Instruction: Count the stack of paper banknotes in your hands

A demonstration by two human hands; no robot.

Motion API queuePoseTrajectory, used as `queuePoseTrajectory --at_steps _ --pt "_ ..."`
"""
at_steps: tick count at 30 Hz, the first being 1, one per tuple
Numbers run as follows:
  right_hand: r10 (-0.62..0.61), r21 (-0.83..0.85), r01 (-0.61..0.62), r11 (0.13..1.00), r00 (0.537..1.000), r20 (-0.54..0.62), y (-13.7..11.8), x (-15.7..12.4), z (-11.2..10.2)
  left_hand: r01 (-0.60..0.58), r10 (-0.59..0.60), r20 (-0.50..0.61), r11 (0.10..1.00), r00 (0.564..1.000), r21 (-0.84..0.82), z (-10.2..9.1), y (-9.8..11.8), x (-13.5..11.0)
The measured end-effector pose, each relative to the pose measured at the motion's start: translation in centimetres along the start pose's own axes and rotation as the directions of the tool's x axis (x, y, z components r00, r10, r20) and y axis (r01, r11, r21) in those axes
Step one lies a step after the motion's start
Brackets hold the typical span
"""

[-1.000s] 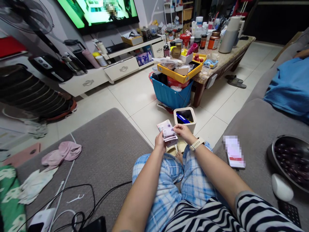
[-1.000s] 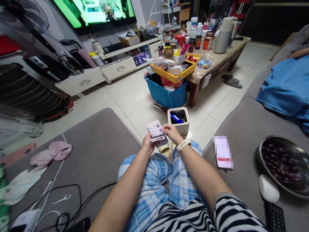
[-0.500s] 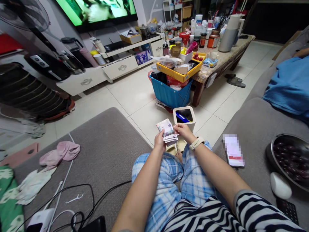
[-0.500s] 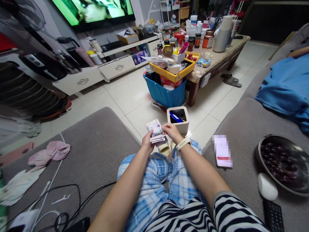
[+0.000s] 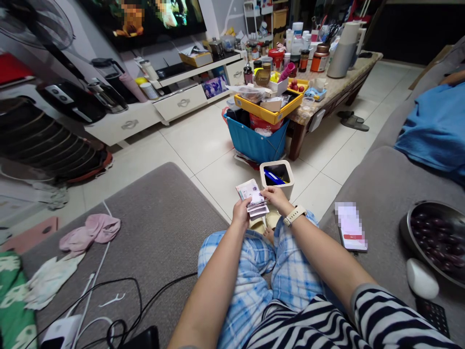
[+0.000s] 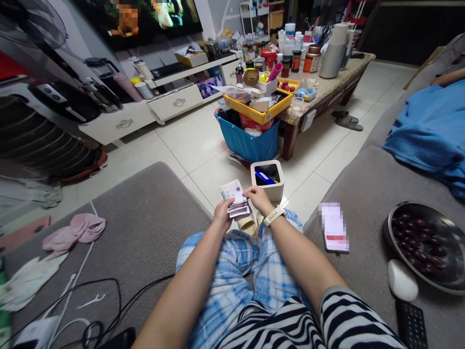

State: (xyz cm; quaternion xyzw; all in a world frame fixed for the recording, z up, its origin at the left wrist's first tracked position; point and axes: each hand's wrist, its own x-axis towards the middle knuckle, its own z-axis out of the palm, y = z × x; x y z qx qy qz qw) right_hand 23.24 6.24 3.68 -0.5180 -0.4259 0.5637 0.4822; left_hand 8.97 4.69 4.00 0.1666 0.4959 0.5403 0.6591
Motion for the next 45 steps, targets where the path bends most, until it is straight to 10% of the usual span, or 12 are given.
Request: queuePoseTrajectory --at_steps 37,45 --pt "0.048 0.133 -0.069 0.989 0.987 0.156 -1.2 -0.9 0.4 0.068 -0.071 -0.097 0.997 0.993 -0.025 0.1 0.3 0.0" --pt "-0.030 0.030 0.030 0.999 1.000 -0.006 -0.8 -0.5 0.0 0.046 -0.046 -0.029 0.999 0.998 -0.009 -0.1 0.0 0.1"
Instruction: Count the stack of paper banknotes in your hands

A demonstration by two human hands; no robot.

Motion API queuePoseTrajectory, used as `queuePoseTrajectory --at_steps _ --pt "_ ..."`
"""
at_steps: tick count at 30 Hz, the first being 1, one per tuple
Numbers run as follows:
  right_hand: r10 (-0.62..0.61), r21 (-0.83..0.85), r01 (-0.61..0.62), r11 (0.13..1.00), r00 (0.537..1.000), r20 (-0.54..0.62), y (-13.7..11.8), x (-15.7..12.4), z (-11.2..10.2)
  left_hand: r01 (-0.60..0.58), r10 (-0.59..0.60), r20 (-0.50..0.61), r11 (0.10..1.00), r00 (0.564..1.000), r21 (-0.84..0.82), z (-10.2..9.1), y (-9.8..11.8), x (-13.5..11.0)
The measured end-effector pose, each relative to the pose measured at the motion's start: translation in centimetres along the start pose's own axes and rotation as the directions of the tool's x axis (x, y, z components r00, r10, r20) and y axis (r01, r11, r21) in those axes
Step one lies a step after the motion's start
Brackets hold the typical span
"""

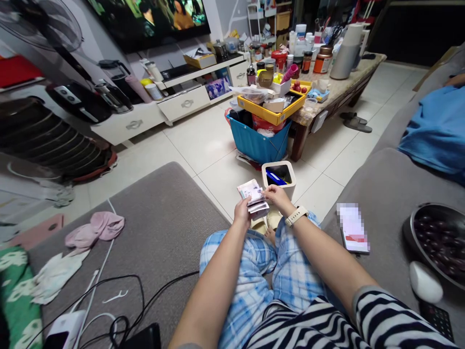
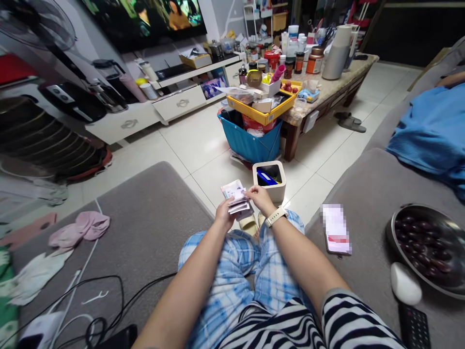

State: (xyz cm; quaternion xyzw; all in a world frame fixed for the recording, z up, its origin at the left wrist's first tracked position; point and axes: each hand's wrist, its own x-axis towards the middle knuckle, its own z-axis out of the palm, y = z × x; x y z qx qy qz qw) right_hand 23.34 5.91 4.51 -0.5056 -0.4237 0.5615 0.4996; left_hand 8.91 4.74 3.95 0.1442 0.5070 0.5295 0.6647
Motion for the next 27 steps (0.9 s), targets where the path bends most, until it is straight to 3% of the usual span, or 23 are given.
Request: queuePoseTrajectory --at_steps 3,8,14,27 --pt "0.010 -0.027 -0.011 1.000 0.999 -0.048 0.5 0.3 -0.1 -0.015 0.015 0.037 1.000 0.999 0.015 0.0 -0.1 -0.1" --pt "0.024 -0.043 -0.025 0.999 1.000 -0.011 0.9 0.5 -0.1 -0.032 0.032 0.072 0.999 0.997 -0.001 0.0 -0.2 0.1" --pt "0.008 -0.012 -0.008 1.000 1.000 0.000 0.1 0.1 0.1 0.056 -0.056 0.003 0.998 0.998 -0.002 0.1 0.0 -0.1" --pt "0.040 0.082 -0.046 0.996 0.996 0.076 -0.6 -0.3 0.5 0.047 -0.048 -0.045 0.999 0.998 -0.012 0.3 0.2 -0.3"
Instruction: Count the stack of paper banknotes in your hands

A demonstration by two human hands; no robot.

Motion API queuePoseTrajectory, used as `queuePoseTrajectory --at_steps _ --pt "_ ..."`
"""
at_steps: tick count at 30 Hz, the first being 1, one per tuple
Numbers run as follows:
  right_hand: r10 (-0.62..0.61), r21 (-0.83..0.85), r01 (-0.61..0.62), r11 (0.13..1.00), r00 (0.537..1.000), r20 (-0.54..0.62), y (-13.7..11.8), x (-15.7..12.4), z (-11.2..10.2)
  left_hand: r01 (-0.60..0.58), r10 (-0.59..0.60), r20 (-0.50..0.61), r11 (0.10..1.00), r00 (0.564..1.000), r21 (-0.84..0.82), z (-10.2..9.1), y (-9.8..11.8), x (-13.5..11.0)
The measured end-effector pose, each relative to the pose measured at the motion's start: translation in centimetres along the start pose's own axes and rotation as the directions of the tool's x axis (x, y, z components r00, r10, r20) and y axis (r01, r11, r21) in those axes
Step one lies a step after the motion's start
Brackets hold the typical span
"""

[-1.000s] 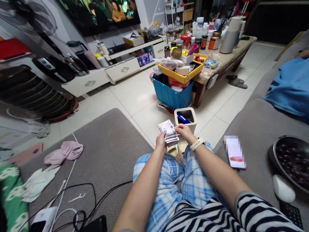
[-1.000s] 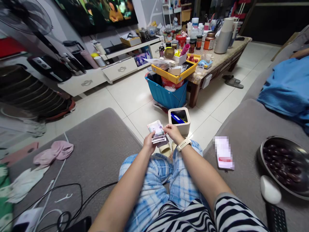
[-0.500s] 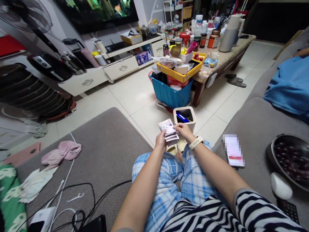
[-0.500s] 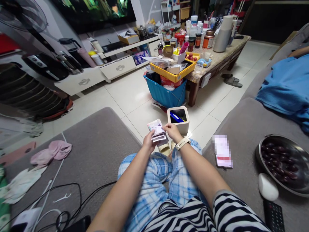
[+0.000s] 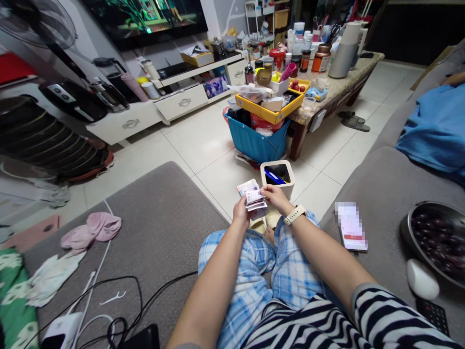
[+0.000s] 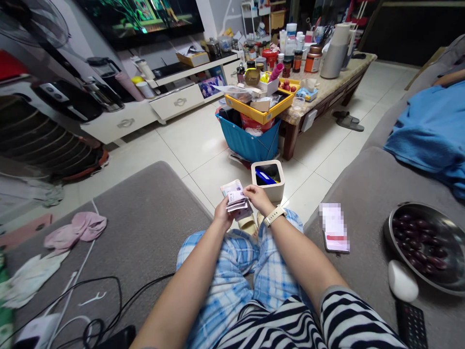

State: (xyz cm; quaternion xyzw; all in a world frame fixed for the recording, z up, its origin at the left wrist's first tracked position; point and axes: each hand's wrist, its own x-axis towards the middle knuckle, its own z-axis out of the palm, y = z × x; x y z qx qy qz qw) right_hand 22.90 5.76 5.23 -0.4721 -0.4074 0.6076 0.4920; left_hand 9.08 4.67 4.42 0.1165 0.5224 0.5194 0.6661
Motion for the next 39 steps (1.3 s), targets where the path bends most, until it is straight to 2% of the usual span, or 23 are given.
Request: queuePoseTrajectory --at_steps 7,14,24,29,33,39 --pt "-0.021 0.021 0.021 1.000 1.000 0.014 0.3 0.2 -0.2 -0.012 0.013 -0.015 1.000 1.000 0.018 -0.2 -0.1 0.3" --pt "0.001 -0.004 -0.001 1.000 0.999 0.035 0.2 0.1 -0.2 -0.014 0.014 0.038 1.000 0.999 0.002 -0.5 -0.2 0.5" --pt "-0.053 -0.116 0.037 0.993 0.989 -0.136 0.2 0.2 -0.6 -0.032 0.031 0.050 0.999 0.998 0.017 -0.2 -0.2 0.2" --pt "-0.059 -0.142 0.044 0.989 0.993 -0.105 0.9 0.6 -0.8 -0.067 0.065 0.082 0.997 0.995 0.024 -0.1 -0.2 0.1" --pt "-0.070 -0.144 0.054 0.988 0.992 -0.105 1.3 0.9 -0.8 -0.032 0.030 0.076 0.999 0.997 0.024 0.1 0.0 0.1" --pt "-0.060 -0.086 0.054 0.995 0.996 -0.071 0.2 0.5 -0.4 0.023 -0.023 0.006 0.999 1.000 0.024 0.3 0.4 0.0"
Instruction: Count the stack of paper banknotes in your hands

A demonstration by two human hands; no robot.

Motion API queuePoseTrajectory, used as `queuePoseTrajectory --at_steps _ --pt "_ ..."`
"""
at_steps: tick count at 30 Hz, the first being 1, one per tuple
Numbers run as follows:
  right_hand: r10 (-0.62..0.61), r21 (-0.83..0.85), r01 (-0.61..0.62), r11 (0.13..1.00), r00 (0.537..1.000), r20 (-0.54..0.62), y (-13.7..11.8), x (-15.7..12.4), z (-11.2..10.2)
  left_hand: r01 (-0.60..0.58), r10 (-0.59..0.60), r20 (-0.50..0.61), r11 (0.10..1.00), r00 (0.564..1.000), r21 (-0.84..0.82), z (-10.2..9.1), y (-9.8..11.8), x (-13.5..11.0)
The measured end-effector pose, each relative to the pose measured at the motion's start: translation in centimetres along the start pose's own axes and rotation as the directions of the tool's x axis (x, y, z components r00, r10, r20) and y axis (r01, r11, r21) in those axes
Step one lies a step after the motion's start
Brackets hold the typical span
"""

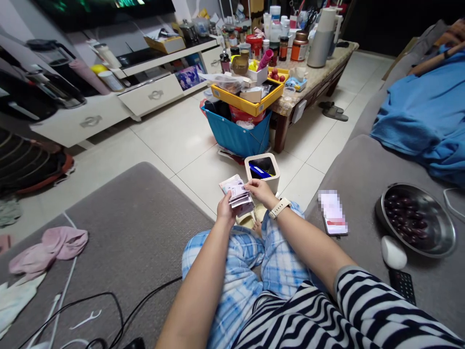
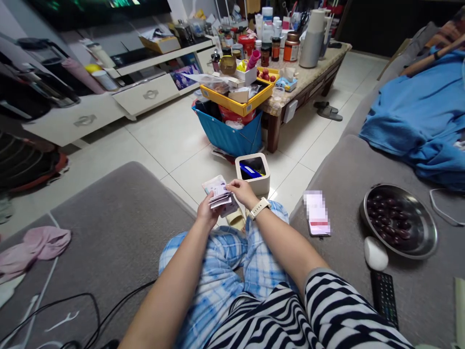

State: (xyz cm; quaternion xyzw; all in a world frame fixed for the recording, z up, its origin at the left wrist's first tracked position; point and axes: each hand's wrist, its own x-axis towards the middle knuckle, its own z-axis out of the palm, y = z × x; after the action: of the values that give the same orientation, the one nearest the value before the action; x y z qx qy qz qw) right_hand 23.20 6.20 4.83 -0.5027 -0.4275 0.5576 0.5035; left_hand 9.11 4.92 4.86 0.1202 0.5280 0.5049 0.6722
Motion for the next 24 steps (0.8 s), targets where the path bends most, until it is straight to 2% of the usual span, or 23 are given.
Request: queuePoseTrajectory --at_steps 6,13,24 --pt "0.025 0.063 -0.028 0.998 0.999 0.043 -0.86 -0.47 0.27 -0.005 0.004 -0.015 1.000 1.000 -0.028 0.09 0.06 0.03" --pt "0.060 0.090 -0.064 0.994 0.997 0.039 -0.82 -0.24 0.38 -0.027 0.027 -0.034 1.000 0.999 -0.005 -0.09 -0.20 0.30" --pt "0.067 0.125 -0.073 0.989 0.996 0.055 -0.45 -0.05 0.17 -0.001 -0.001 0.051 0.999 0.999 0.033 -0.19 -0.46 0.41"
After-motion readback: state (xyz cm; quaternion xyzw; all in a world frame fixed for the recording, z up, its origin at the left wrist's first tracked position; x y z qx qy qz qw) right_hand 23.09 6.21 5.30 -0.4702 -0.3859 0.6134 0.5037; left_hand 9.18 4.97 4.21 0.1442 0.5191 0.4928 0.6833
